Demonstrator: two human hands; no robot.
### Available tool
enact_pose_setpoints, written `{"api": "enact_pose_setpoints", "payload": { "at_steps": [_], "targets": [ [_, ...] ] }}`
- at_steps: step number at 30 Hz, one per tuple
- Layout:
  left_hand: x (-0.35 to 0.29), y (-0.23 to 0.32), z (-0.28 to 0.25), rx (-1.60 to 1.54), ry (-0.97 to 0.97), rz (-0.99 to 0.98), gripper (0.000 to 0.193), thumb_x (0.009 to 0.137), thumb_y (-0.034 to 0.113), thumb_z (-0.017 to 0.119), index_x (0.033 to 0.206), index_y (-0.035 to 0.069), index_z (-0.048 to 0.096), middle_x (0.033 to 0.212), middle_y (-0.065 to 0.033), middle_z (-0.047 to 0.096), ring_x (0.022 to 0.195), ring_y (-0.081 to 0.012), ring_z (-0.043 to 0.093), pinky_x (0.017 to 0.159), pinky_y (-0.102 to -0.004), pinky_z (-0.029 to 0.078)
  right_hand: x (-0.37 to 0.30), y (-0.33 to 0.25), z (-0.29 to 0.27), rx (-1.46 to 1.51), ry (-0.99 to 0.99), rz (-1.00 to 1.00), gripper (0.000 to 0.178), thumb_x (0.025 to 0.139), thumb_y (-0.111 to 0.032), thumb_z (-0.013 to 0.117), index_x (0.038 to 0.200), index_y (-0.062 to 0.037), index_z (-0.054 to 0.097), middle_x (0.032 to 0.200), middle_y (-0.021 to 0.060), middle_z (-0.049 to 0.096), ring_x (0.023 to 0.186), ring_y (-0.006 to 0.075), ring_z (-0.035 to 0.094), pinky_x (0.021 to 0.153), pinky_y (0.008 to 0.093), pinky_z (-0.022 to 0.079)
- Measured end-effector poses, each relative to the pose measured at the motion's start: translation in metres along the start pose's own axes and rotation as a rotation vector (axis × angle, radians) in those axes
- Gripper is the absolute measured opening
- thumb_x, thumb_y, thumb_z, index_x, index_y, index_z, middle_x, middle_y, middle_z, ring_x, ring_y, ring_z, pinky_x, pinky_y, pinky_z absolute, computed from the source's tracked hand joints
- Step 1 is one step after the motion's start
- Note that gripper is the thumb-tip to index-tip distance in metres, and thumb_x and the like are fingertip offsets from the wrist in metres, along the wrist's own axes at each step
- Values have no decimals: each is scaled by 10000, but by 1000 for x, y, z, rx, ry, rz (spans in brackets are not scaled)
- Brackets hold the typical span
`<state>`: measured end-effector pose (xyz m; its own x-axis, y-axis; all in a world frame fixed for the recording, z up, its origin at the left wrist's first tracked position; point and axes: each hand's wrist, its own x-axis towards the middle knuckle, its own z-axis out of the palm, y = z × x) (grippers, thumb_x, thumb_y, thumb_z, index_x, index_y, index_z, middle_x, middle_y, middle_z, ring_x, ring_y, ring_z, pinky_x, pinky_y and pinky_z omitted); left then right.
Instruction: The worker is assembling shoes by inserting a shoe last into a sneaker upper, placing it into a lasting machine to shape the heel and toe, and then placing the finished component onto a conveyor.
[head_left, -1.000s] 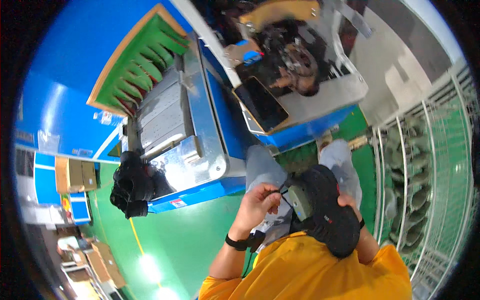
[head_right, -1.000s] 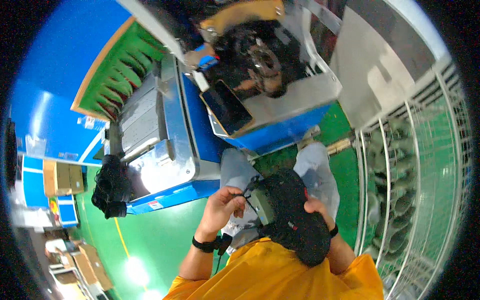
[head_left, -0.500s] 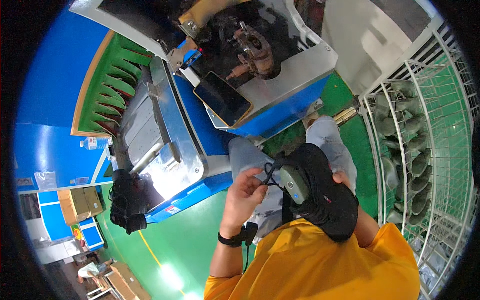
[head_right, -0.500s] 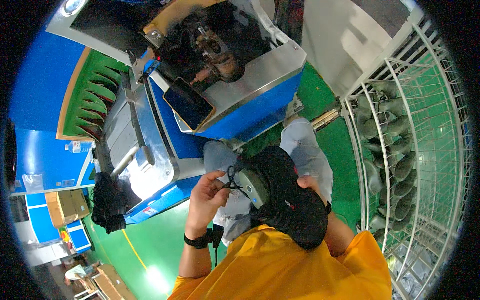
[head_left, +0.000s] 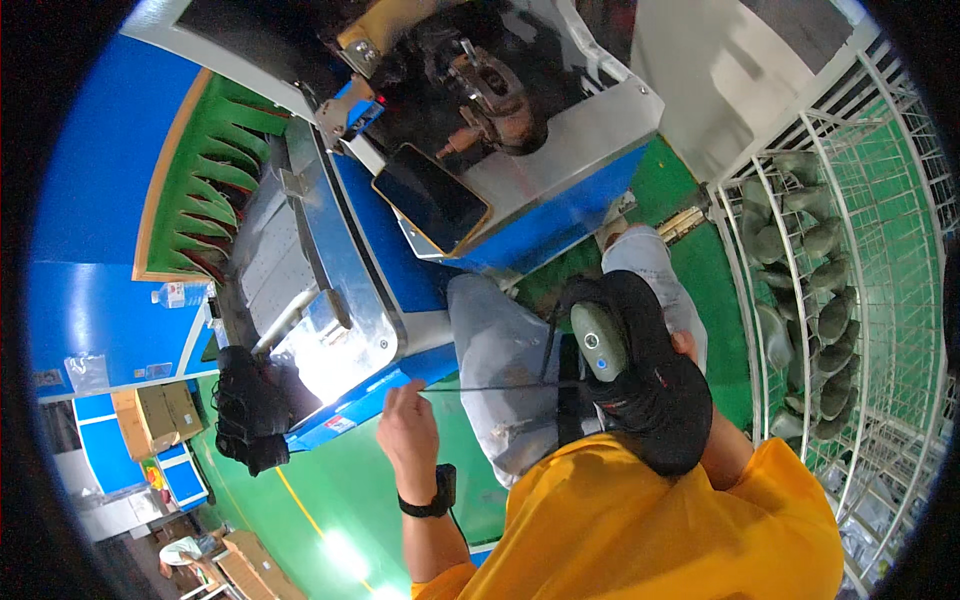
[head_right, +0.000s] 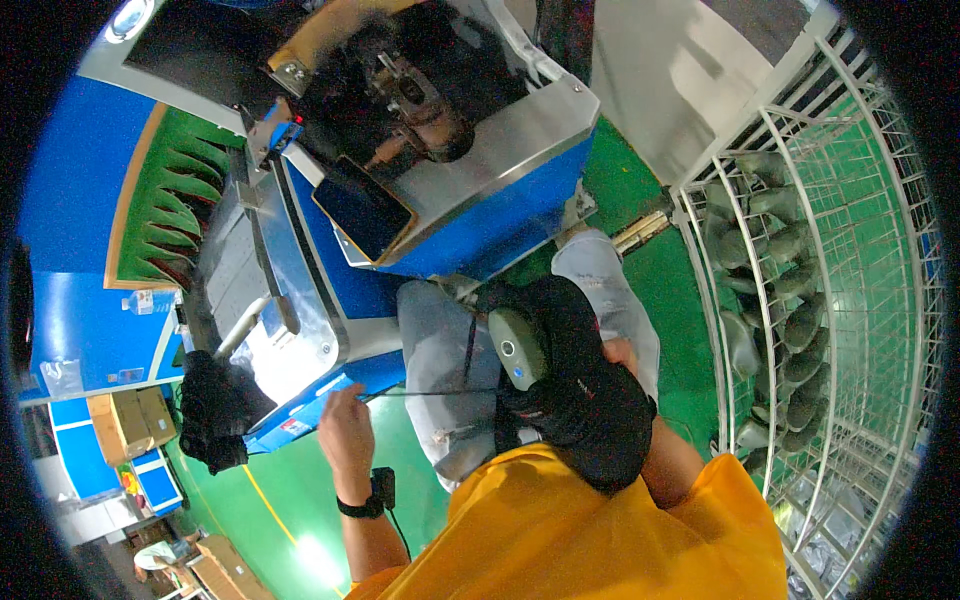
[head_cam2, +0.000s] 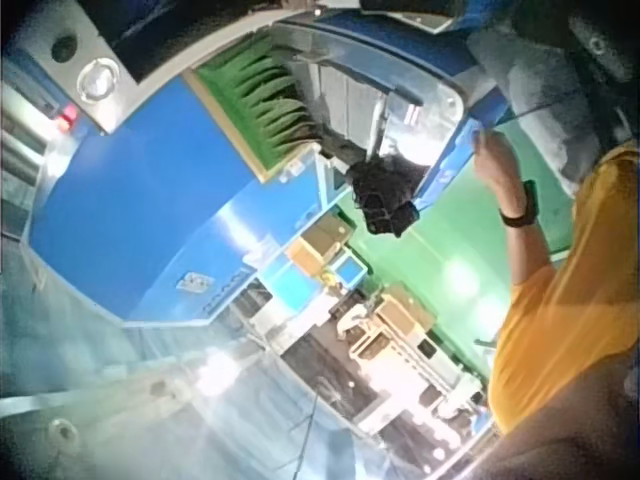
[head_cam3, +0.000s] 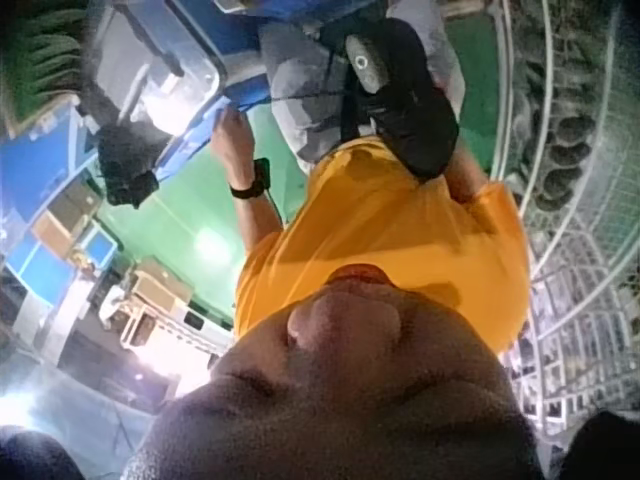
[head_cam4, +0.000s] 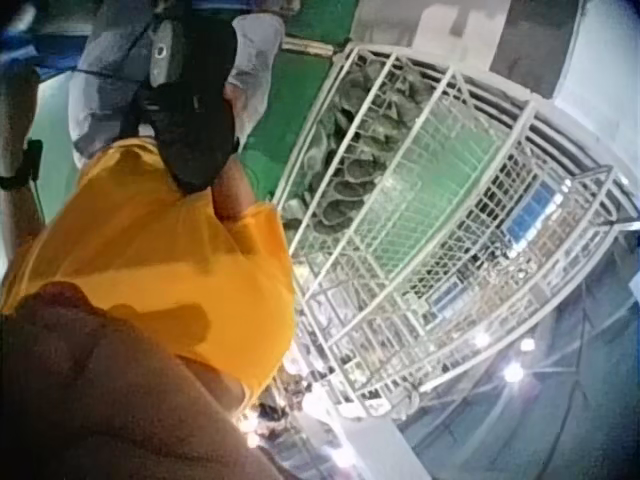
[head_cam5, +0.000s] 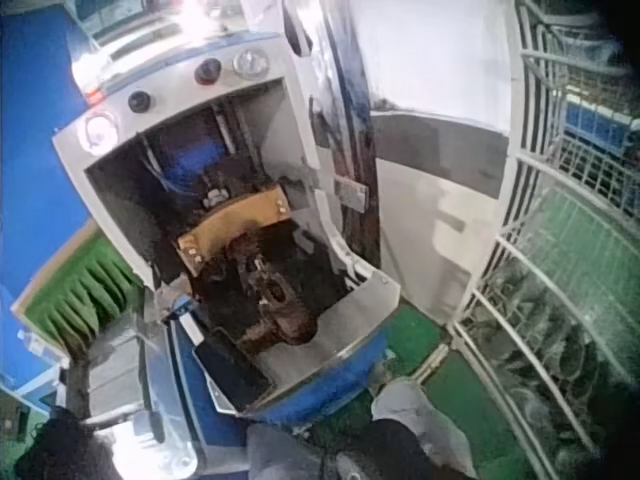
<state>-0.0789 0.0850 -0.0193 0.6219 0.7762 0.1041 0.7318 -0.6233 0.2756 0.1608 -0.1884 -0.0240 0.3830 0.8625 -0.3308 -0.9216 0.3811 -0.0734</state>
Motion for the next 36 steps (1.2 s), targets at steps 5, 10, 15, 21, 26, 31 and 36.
{"api": "enact_pose_setpoints", "payload": {
  "at_steps": [5, 10, 15, 21, 26, 31, 36],
  "targets": [
    [-7, 29, 12, -310, -476, 11, 353, 939, 235, 686, 1211, 10, 677, 1132, -217, 716, 1059, -401, 677, 880, -428, 550, 7, -3, 44, -110, -39, -60, 890, 739, -231, 812, 1512, -34, 417, 1486, 145, 497, 1311, 313, 542, 1014, 426, 524],
    [-1, 109, 14, -955, -428, -84, 363, 962, 334, 700, 1087, -7, 691, 946, -222, 729, 857, -393, 713, 719, -408, 556, 2, -19, 17, -537, 57, 2, 1035, 702, -213, 857, 1562, 5, 324, 1477, 133, 523, 1327, 283, 543, 1082, 408, 482],
    [16, 138, 25, -586, -325, 192, 308, 999, 296, 648, 915, 4, 601, 713, -228, 645, 677, -432, 644, 600, -479, 486, 6, -15, 40, -1054, -21, -326, 1250, 667, -209, 924, 1612, 47, 147, 1568, 180, 400, 1449, 260, 395, 1207, 375, 286],
    [-8, 129, 43, -664, -407, 175, 265, 1016, 273, 566, 950, 17, 579, 779, -296, 639, 769, -514, 627, 647, -578, 483, -10, -19, 65, -1821, 10, -340, 1254, 662, -309, 939, 1585, 80, 186, 1532, 282, 424, 1443, 352, 418, 1197, 399, 297],
    [-24, 124, 55, -982, -179, -1, 275, 1062, 242, 499, 1136, -19, 547, 775, -190, 633, 667, -336, 638, 625, -432, 488, -5, -3, 86, -2016, -40, -267, 1254, 680, -337, 929, 1598, 48, 167, 1493, 340, 435, 1409, 442, 446, 1168, 441, 343],
    [-15, 117, 67, -1050, -67, -90, 254, 1062, 223, 537, 1159, -11, 549, 818, -153, 641, 698, -249, 629, 655, -373, 501, 7, 6, 100, -2072, -71, -301, 1262, 670, -311, 938, 1594, 61, 164, 1474, 311, 474, 1374, 409, 495, 1143, 426, 380],
    [5, 106, 59, -952, -60, 80, 208, 1041, 209, 579, 1013, 5, 611, 767, -164, 678, 654, -338, 652, 611, -424, 502, 5, 15, 96, -2042, 5, -316, 1243, 671, -318, 932, 1580, 76, 181, 1447, 323, 489, 1359, 435, 500, 1124, 443, 403]
  ]
}}
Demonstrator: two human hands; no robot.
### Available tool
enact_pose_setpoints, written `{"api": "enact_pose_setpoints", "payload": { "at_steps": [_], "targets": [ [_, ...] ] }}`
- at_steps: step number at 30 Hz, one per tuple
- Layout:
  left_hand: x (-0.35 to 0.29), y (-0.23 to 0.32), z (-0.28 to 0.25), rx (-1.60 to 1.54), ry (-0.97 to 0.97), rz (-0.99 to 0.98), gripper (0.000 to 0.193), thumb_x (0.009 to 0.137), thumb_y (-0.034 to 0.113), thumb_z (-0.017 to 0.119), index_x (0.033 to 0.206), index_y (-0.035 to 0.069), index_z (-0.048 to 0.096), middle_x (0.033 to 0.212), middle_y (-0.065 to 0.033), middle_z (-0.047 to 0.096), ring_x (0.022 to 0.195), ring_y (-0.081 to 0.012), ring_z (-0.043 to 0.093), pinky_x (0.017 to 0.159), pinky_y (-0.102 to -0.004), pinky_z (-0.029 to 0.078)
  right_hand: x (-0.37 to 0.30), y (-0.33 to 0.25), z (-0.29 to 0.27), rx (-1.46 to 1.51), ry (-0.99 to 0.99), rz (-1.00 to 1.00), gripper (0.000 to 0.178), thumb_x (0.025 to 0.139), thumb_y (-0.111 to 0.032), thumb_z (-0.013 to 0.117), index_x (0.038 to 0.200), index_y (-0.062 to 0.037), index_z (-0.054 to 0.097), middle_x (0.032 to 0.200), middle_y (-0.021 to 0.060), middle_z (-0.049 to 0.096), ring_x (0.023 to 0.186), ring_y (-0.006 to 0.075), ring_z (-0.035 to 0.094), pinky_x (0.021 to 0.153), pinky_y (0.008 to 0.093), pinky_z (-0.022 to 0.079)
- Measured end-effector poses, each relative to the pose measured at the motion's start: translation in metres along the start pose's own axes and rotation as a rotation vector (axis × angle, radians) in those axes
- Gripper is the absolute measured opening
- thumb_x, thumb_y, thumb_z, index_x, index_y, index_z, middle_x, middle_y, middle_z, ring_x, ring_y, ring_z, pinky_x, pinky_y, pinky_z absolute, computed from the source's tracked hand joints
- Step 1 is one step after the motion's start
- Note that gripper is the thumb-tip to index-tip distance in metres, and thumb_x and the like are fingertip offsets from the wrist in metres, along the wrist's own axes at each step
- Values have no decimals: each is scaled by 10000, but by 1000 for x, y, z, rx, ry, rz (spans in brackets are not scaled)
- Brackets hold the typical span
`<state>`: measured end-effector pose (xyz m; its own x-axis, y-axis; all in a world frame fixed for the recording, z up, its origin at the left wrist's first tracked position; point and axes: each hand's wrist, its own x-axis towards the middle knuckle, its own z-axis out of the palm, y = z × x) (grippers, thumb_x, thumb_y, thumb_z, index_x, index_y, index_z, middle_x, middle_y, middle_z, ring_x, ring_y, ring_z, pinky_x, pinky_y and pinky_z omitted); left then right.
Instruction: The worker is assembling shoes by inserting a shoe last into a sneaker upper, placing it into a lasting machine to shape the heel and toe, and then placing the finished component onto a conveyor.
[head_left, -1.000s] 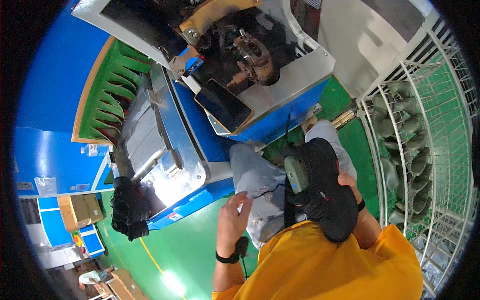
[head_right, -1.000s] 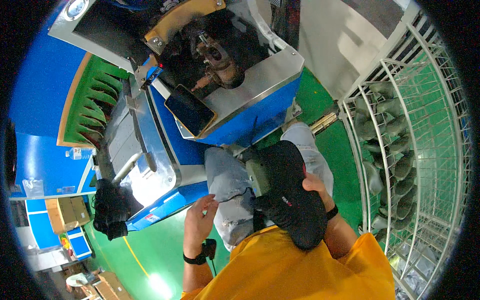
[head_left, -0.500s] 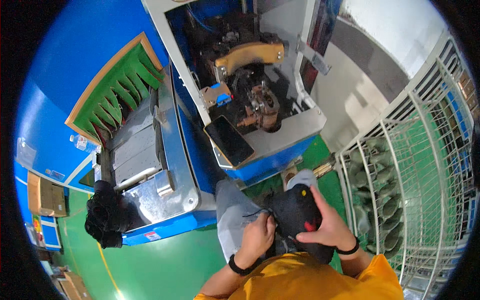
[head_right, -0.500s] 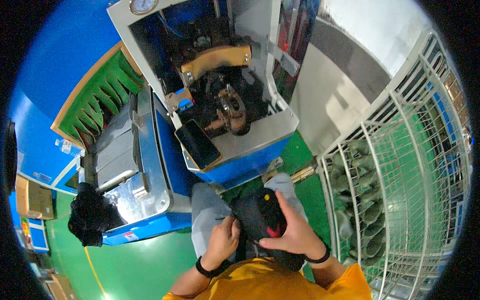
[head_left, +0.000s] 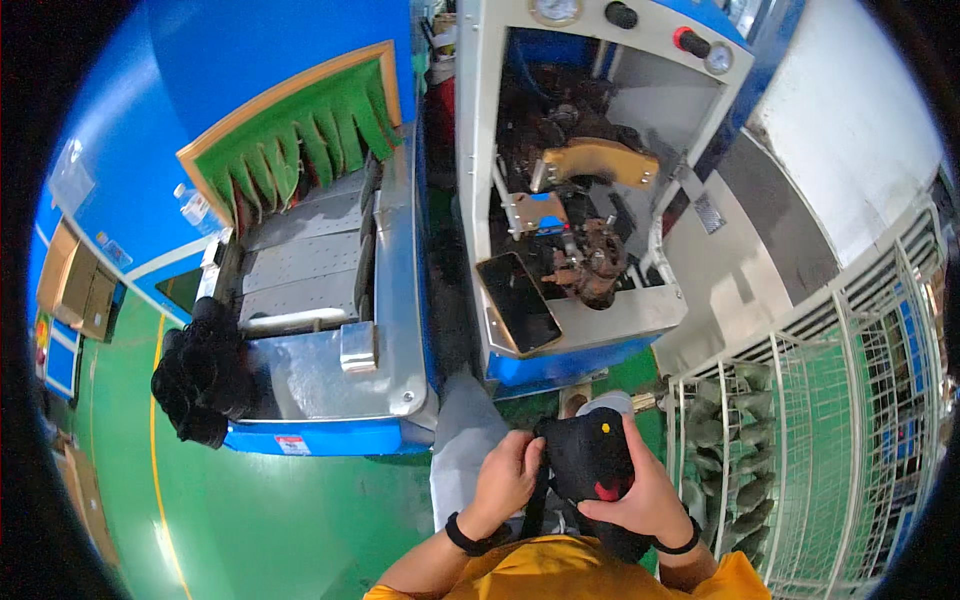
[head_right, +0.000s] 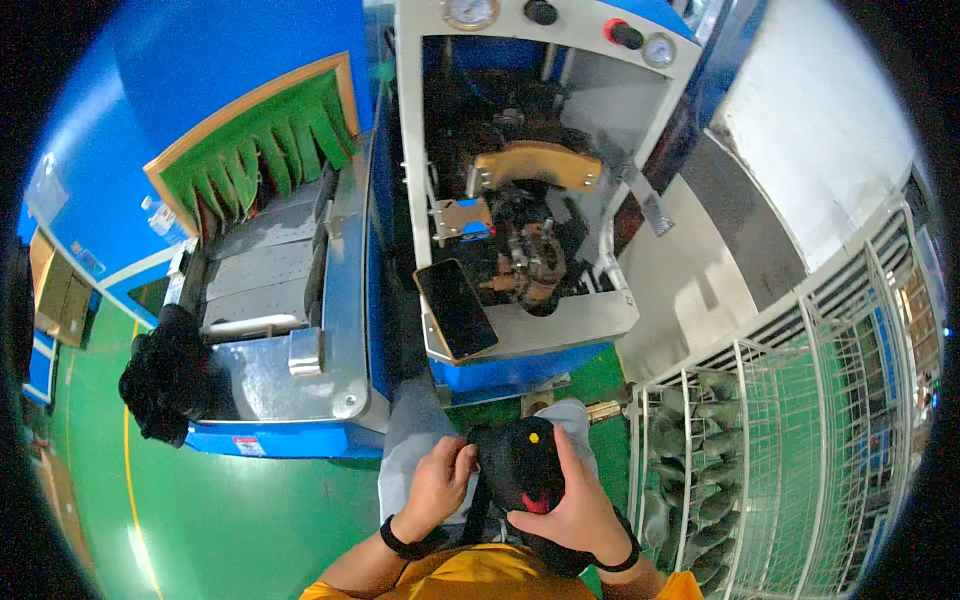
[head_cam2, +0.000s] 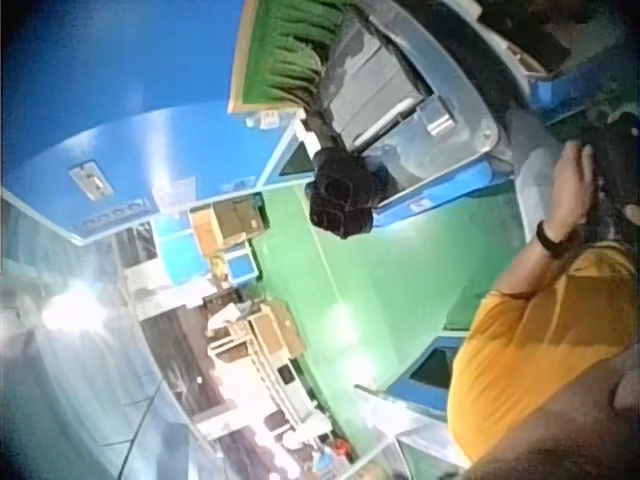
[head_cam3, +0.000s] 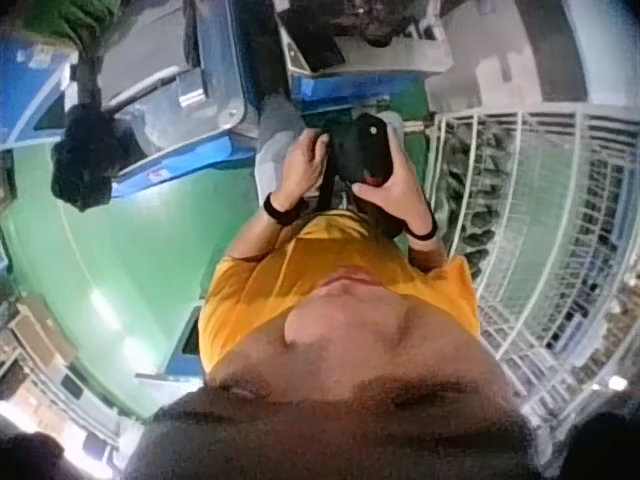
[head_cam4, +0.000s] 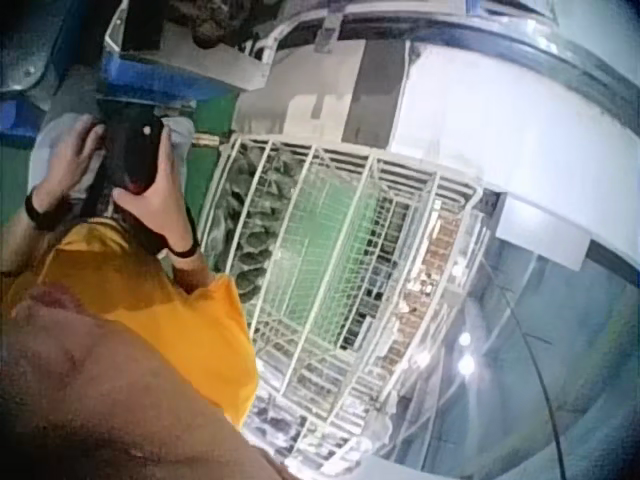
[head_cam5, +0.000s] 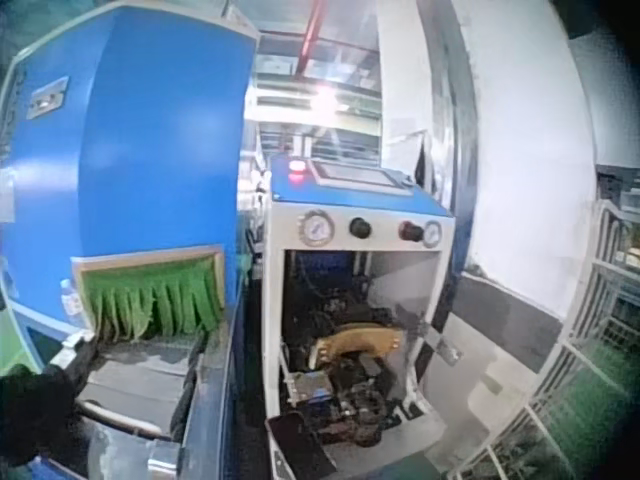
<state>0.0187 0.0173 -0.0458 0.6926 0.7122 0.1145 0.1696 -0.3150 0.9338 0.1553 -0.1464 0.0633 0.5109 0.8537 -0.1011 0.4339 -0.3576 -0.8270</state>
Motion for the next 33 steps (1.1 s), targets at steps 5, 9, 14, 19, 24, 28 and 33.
{"api": "enact_pose_setpoints", "payload": {
  "at_steps": [5, 9, 14, 19, 24, 28, 33],
  "targets": [
    [-10, -1, -10, 148, -76, 8, 225, 1025, 205, 619, 932, 1, 631, 766, -129, 692, 662, -297, 662, 610, -400, 508, -4, 11, 11, -37, 4, -21, 1245, 667, -323, 937, 1579, 76, 190, 1454, 291, 504, 1358, 385, 510, 1129, 433, 399],
    [-35, 14, -23, -677, -181, -226, 173, 1001, 135, 639, 892, 3, 614, 807, -40, 657, 698, -169, 592, 627, -349, 480, 0, 48, 14, 542, -49, 126, 1092, 710, -191, 872, 1578, 53, 255, 1460, 222, 521, 1319, 296, 543, 1108, 397, 423],
    [-14, 40, -54, -933, -825, 194, 116, 932, 57, 693, 860, -26, 657, 790, -84, 627, 732, -192, 565, 645, -340, 441, 8, 5, 12, 1509, 164, 373, 813, 776, -185, 692, 1513, 13, 412, 1325, 164, 611, 1007, 248, 681, 826, 335, 588],
    [-1, 34, -48, 185, -920, 133, 537, 974, 533, 635, 874, 16, 742, 728, -177, 639, 668, -378, 616, 626, -428, 486, 13, 33, -11, 1384, 31, 174, 824, 784, -251, 696, 1504, 27, 407, 1361, 167, 605, 1080, 272, 678, 867, 368, 592],
    [7, 23, -55, -403, -606, -388, 464, 1014, 470, 593, 999, 34, 753, 970, -104, 732, 978, -253, 682, 904, -375, 509, 21, 47, -32, 1269, 127, 87, 938, 675, -88, 797, 1515, 24, 394, 1385, 148, 599, 1165, 273, 651, 1000, 386, 535],
    [40, 28, -45, -198, -20, 126, 436, 998, 307, 662, 1342, 45, 608, 1320, -142, 623, 1252, -280, 563, 1081, -406, 418, 33, 26, -44, 853, 140, -49, 1237, 589, -120, 918, 1606, 21, 230, 1526, 132, 477, 1370, 232, 491, 1175, 362, 344],
    [67, 70, -19, -600, -230, 154, 635, 951, 218, 737, 1481, 38, 438, 1448, -130, 524, 1387, -252, 453, 1148, -385, 363, 28, -11, -65, 504, -42, -11, 1388, 537, -96, 978, 1636, -7, 135, 1503, 150, 478, 1335, 217, 508, 1148, 353, 365]
  ]
}}
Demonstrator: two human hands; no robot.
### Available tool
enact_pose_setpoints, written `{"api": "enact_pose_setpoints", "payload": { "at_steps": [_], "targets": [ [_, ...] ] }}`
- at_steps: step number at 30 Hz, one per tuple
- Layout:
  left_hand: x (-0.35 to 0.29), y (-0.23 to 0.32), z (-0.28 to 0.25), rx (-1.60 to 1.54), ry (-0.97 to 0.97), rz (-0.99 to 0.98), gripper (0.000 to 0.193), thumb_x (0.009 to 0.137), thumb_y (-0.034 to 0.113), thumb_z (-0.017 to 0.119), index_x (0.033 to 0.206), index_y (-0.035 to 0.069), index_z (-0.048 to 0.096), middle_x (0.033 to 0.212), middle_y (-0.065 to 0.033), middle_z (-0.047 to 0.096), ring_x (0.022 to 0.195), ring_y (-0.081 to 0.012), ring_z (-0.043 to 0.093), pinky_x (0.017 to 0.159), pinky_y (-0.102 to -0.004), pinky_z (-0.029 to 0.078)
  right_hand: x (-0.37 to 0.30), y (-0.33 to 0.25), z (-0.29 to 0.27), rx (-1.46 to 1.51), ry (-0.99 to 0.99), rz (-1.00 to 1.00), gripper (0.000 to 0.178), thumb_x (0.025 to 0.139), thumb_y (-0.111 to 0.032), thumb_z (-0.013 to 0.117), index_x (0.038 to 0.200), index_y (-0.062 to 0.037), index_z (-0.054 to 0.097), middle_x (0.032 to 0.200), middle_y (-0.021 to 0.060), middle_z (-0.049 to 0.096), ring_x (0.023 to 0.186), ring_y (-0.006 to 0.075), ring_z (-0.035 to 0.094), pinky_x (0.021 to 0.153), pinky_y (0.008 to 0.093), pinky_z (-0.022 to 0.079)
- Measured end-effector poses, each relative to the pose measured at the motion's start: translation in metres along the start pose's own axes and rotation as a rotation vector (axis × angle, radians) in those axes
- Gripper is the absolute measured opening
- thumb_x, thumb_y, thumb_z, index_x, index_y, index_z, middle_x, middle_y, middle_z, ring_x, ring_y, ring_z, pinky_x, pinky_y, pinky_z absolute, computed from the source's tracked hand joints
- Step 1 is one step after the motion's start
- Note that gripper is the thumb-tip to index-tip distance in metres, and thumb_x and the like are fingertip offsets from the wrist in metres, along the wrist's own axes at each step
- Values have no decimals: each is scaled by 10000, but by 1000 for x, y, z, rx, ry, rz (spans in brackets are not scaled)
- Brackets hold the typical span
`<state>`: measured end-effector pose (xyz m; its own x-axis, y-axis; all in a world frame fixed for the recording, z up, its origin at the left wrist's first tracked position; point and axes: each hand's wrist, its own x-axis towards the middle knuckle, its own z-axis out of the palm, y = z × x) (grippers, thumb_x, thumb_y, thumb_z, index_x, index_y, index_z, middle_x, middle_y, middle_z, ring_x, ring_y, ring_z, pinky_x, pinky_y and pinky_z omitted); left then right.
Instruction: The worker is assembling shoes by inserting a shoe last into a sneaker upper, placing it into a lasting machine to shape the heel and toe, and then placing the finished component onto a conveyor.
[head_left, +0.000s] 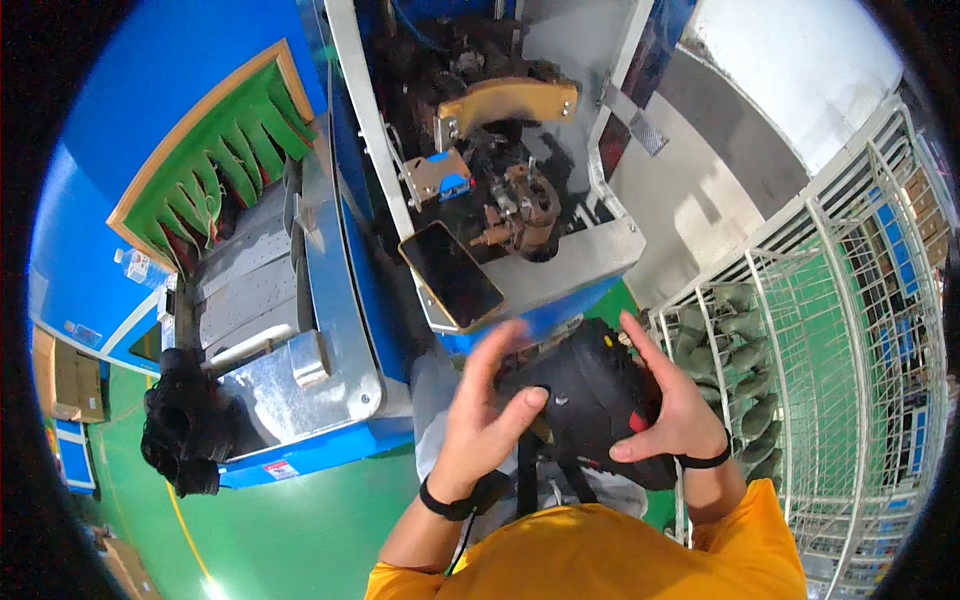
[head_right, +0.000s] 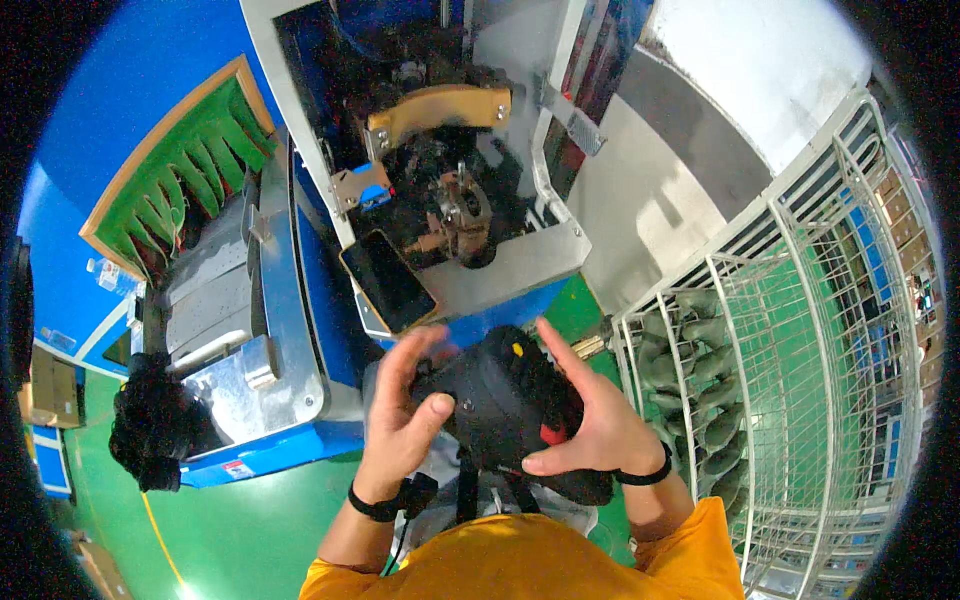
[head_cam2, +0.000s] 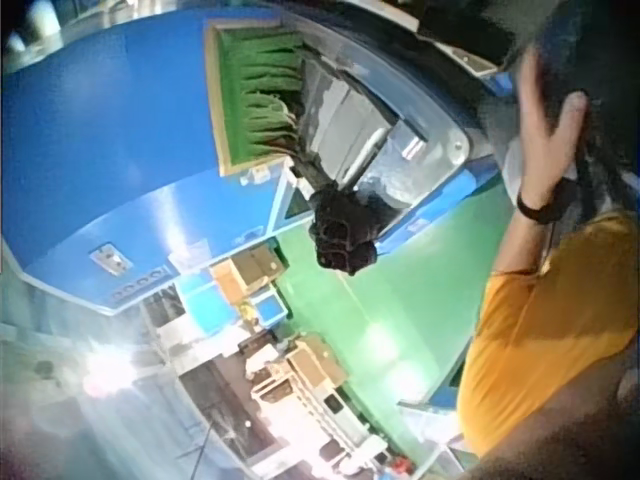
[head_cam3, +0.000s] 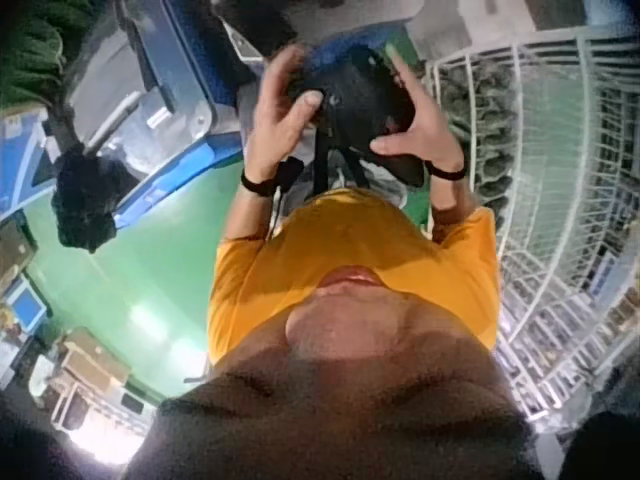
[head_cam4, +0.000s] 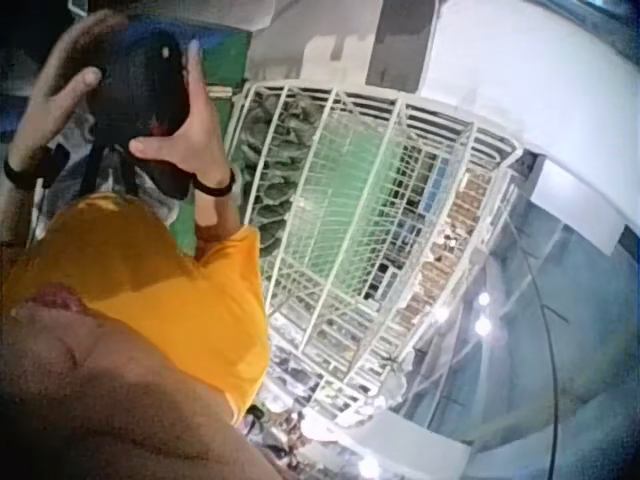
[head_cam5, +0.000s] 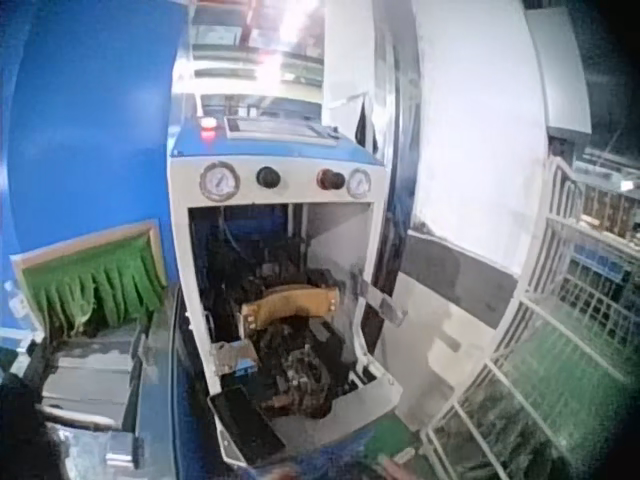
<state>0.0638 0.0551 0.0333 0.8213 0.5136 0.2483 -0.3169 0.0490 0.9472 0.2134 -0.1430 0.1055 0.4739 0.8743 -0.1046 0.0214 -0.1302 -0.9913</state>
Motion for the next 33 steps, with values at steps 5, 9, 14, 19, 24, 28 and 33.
{"api": "enact_pose_setpoints", "payload": {
  "at_steps": [5, 9, 14, 19, 24, 28, 33],
  "targets": [
    [3, -28, -3, -238, -9, -131, 512, 885, 138, 808, 1330, -16, 606, 1294, -88, 636, 1179, -166, 592, 1032, -318, 461, 11, -27, -11, 172, 11, 207, 1367, 551, 22, 943, 1640, -18, 117, 1478, 147, 500, 1311, 203, 521, 1127, 359, 394],
    [9, -37, 3, -460, 98, -51, 454, 817, 41, 846, 1223, 7, 646, 1185, -92, 666, 1109, -206, 636, 1002, -355, 497, 18, -38, -20, 12, -43, 88, 1235, 633, -54, 940, 1617, 18, 198, 1541, 137, 459, 1378, 185, 455, 1181, 332, 308],
    [32, -44, -1, -588, 51, 173, 485, 771, 32, 883, 1161, 51, 596, 1145, -107, 638, 1124, -262, 616, 1017, -412, 472, 31, -48, -19, 131, -36, 191, 1211, 640, -129, 922, 1599, 63, 207, 1574, 144, 410, 1431, 204, 409, 1206, 340, 273],
    [53, -18, 8, -94, 19, 150, 520, 823, 28, 813, 1303, 15, 612, 1154, -73, 621, 1066, -204, 584, 952, -313, 450, 44, -44, -23, 364, -3, 269, 1212, 626, -149, 907, 1594, 66, 211, 1563, 155, 420, 1422, 230, 432, 1210, 357, 290],
    [56, -18, 24, -457, 267, 22, 370, 825, -26, 801, 1171, 15, 675, 1081, -30, 618, 860, -87, 579, 737, -215, 465, 52, -54, -22, 243, 52, 127, 1209, 630, -145, 904, 1600, 53, 209, 1558, 172, 423, 1414, 237, 445, 1210, 363, 298],
    [51, -23, 11, -297, 217, -19, 391, 802, -21, 833, 1155, 16, 670, 1027, -4, 649, 797, -48, 571, 694, -198, 459, 46, -45, -28, 220, 39, 116, 1182, 658, -125, 893, 1601, 53, 203, 1550, 176, 430, 1401, 233, 458, 1199, 358, 312],
    [31, -26, 25, -389, 310, 0, 386, 888, 67, 795, 1229, -25, 640, 1090, -24, 645, 857, -60, 583, 728, -216, 470, 42, -36, -21, 242, 19, 127, 1150, 696, -100, 875, 1604, 54, 188, 1533, 161, 453, 1382, 219, 473, 1177, 350, 334]
  ]
}}
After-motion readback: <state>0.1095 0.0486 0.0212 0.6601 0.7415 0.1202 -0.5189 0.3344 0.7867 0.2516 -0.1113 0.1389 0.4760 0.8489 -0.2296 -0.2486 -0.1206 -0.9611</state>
